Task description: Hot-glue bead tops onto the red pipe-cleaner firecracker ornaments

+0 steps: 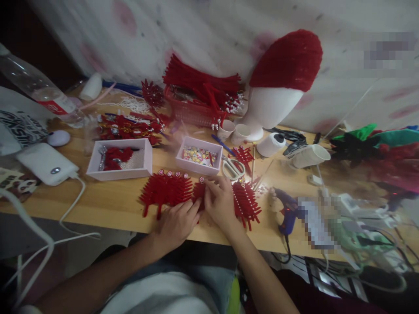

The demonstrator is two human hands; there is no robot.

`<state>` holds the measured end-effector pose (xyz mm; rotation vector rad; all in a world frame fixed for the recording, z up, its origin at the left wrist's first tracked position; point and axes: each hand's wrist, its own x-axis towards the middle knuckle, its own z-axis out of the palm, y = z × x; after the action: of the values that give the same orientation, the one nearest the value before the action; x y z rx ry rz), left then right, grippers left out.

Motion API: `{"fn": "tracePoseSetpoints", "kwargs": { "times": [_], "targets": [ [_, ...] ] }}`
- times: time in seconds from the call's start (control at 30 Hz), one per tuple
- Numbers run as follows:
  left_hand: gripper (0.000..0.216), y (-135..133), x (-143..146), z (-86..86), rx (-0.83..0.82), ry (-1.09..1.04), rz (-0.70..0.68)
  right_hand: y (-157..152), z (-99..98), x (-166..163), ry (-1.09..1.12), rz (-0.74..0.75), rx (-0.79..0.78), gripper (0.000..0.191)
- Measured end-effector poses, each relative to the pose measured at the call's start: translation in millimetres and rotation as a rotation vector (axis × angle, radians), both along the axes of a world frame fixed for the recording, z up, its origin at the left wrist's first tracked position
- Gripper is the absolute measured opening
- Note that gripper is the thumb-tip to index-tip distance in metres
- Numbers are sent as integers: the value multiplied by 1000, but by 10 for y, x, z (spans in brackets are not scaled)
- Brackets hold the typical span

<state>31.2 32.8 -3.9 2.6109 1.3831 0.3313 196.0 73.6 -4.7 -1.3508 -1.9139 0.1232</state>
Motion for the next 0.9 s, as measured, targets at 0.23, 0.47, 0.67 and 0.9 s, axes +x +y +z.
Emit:
{"fn": "tracePoseSetpoints", "kwargs": {
  "times": [0.23, 0.47, 0.67, 0.9],
  "targets": [
    [28, 3, -3, -35, 2, -2, -15, -33, -17, -5, -46, 35, -34, 38],
    [23, 9, -3, -15, -35, 30, -30, -59, -17, -4, -83, 46, -55, 38],
    [22, 11, -10, -21, -38, 47, -47, -67, -1, 0, -151, 33, -65, 37],
    [26, 4, -13, -71, 27, 25, -33, -74, 27, 17, -304, 25, -68, 35]
  ]
}}
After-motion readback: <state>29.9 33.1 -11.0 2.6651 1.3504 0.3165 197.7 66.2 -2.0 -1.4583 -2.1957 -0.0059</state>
